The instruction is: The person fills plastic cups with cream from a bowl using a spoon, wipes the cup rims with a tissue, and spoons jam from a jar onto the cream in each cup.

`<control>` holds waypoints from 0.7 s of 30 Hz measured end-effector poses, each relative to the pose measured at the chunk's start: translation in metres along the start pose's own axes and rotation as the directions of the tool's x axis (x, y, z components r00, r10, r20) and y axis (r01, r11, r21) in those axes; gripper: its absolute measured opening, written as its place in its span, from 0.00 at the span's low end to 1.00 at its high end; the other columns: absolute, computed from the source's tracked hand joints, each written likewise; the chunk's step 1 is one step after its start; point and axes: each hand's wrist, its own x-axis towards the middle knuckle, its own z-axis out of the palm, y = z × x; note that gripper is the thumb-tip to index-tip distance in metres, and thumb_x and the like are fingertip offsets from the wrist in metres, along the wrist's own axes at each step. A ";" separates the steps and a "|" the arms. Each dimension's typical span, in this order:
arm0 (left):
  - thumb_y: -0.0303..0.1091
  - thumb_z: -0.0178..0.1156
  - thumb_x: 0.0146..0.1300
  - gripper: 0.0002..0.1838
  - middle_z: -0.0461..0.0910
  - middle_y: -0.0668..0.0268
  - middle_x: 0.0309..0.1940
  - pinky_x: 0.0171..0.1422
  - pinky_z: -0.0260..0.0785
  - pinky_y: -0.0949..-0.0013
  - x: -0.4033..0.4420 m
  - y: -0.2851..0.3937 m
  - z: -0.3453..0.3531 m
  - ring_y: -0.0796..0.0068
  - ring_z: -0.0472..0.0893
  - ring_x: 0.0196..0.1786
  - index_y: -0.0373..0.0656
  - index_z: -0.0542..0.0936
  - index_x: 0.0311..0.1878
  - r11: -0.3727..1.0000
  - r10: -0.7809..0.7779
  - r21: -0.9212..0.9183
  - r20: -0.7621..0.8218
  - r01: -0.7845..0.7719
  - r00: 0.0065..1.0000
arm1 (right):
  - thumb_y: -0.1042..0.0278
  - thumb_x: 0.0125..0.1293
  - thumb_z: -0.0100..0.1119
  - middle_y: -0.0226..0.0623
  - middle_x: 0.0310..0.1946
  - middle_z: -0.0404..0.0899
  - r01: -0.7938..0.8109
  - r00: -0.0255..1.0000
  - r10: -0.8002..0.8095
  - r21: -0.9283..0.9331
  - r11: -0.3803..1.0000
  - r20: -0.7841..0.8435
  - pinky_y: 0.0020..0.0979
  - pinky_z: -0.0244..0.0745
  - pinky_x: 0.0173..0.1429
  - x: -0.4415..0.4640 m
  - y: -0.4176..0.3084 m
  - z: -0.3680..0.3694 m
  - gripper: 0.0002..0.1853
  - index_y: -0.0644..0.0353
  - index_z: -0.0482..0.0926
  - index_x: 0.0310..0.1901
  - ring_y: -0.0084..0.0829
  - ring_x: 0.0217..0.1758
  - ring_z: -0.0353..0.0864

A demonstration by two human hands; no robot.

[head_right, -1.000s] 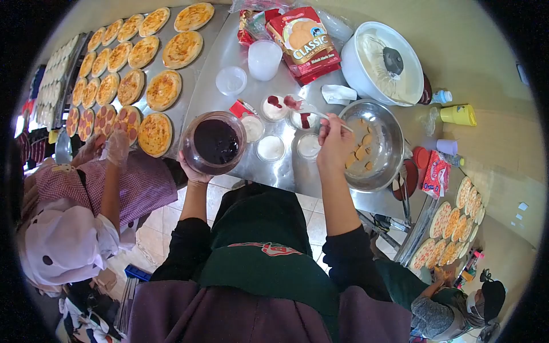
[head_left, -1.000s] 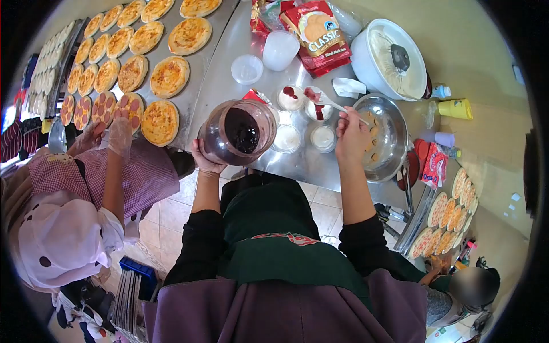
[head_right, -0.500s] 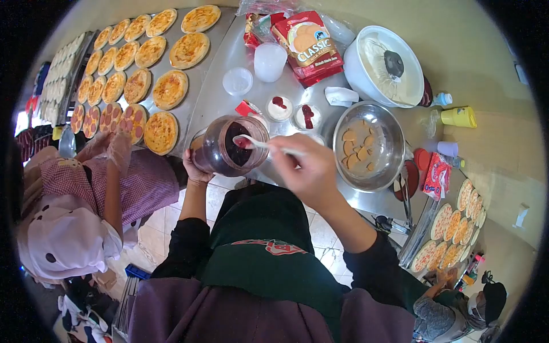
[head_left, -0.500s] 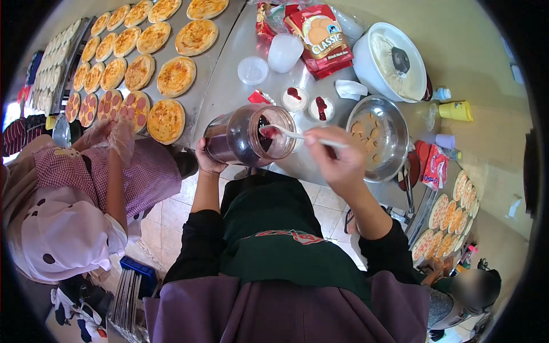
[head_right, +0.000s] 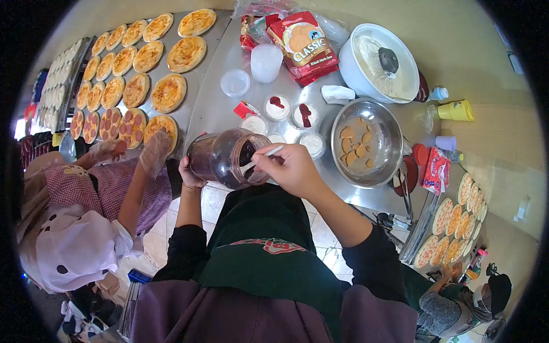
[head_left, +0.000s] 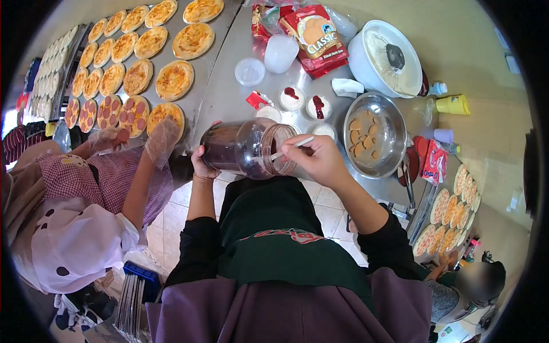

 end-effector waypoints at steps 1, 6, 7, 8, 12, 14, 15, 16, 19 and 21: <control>0.52 0.66 0.41 0.50 0.69 0.53 0.59 0.66 0.64 0.57 0.001 -0.002 -0.001 0.57 0.71 0.61 0.40 0.59 0.68 1.000 0.001 -0.017 0.006 -0.001 1.000 | 0.67 0.62 0.60 0.34 0.27 0.83 -0.035 0.999 0.040 0.131 0.991 -0.032 0.20 0.70 0.32 -0.001 0.001 -0.002 0.11 0.68 0.81 0.39 0.18 0.28 0.79; 0.51 0.65 0.44 0.49 0.69 0.52 0.60 0.64 0.66 0.56 -0.001 -0.009 -0.006 0.56 0.72 0.60 0.40 0.58 0.68 0.996 -0.005 -0.084 0.005 0.005 1.000 | 0.68 0.64 0.57 0.32 0.25 0.80 -0.176 0.963 0.224 0.279 0.944 -0.148 0.16 0.47 0.19 -0.005 0.000 -0.013 0.09 0.64 0.81 0.39 0.09 0.14 0.55; 0.51 0.64 0.45 0.48 0.69 0.52 0.60 0.63 0.67 0.55 -0.001 -0.011 -0.011 0.56 0.73 0.59 0.40 0.58 0.68 0.991 -0.006 -0.131 0.028 0.010 1.000 | 0.67 0.63 0.57 0.32 0.25 0.81 -0.166 0.958 0.233 0.337 0.927 -0.169 0.16 0.48 0.19 -0.006 0.001 -0.015 0.09 0.64 0.81 0.39 0.10 0.15 0.56; 0.52 0.63 0.46 0.48 0.69 0.52 0.60 0.62 0.68 0.55 -0.001 -0.014 -0.017 0.56 0.73 0.59 0.40 0.57 0.69 0.984 -0.007 -0.177 0.052 0.016 0.999 | 0.67 0.63 0.58 0.32 0.25 0.81 -0.152 0.952 0.242 0.394 0.906 -0.189 0.16 0.49 0.20 -0.006 0.002 -0.017 0.10 0.65 0.81 0.39 0.10 0.16 0.57; 0.59 0.61 0.49 0.43 0.72 0.56 0.59 0.59 0.70 0.51 0.001 -0.023 -0.030 0.56 0.74 0.58 0.42 0.65 0.64 0.983 -0.001 -0.183 -0.020 -0.003 1.000 | 0.67 0.63 0.58 0.32 0.25 0.81 -0.107 0.943 0.227 0.421 0.901 -0.245 0.16 0.48 0.19 -0.004 0.003 -0.022 0.09 0.65 0.80 0.39 0.10 0.15 0.56; 0.60 0.59 0.51 0.40 0.72 0.57 0.59 0.60 0.70 0.50 0.002 -0.025 -0.027 0.56 0.73 0.59 0.43 0.68 0.62 0.976 0.004 -0.220 0.003 -0.003 1.000 | 0.68 0.64 0.58 0.33 0.25 0.80 -0.067 0.930 0.202 0.398 0.915 -0.308 0.17 0.49 0.20 -0.003 0.000 -0.024 0.09 0.65 0.80 0.39 0.10 0.15 0.56; 0.60 0.59 0.51 0.40 0.72 0.57 0.59 0.60 0.70 0.50 0.002 -0.026 -0.025 0.56 0.73 0.59 0.43 0.68 0.62 0.975 0.003 -0.220 0.003 -0.003 1.000 | 0.68 0.64 0.58 0.33 0.25 0.80 -0.068 0.930 0.203 0.398 0.915 -0.308 0.17 0.49 0.20 -0.002 0.000 -0.025 0.09 0.65 0.80 0.39 0.10 0.15 0.56; 0.60 0.59 0.51 0.40 0.72 0.57 0.59 0.60 0.69 0.50 0.003 -0.027 -0.023 0.56 0.73 0.59 0.43 0.68 0.62 0.971 0.009 -0.241 0.008 -0.007 1.000 | 0.68 0.64 0.58 0.33 0.25 0.80 -0.052 0.926 0.194 0.400 0.915 -0.325 0.16 0.49 0.20 -0.001 -0.001 -0.025 0.09 0.65 0.80 0.39 0.10 0.15 0.56; 0.61 0.58 0.51 0.40 0.72 0.57 0.59 0.60 0.69 0.49 0.004 -0.030 -0.029 0.55 0.73 0.60 0.44 0.68 0.62 0.965 0.001 -0.261 -0.009 -0.003 1.000 | 0.69 0.64 0.58 0.34 0.25 0.80 -0.023 0.920 0.176 0.399 0.916 -0.351 0.16 0.49 0.20 0.002 -0.001 -0.025 0.09 0.65 0.80 0.39 0.10 0.16 0.56; 0.62 0.58 0.51 0.40 0.72 0.57 0.59 0.60 0.69 0.49 0.005 -0.032 -0.032 0.55 0.72 0.60 0.45 0.69 0.62 0.965 -0.016 -0.263 -0.033 0.007 0.999 | 0.69 0.64 0.58 0.35 0.25 0.80 -0.013 0.918 0.169 0.397 0.918 -0.359 0.16 0.49 0.20 0.005 -0.001 -0.025 0.08 0.65 0.80 0.39 0.10 0.16 0.56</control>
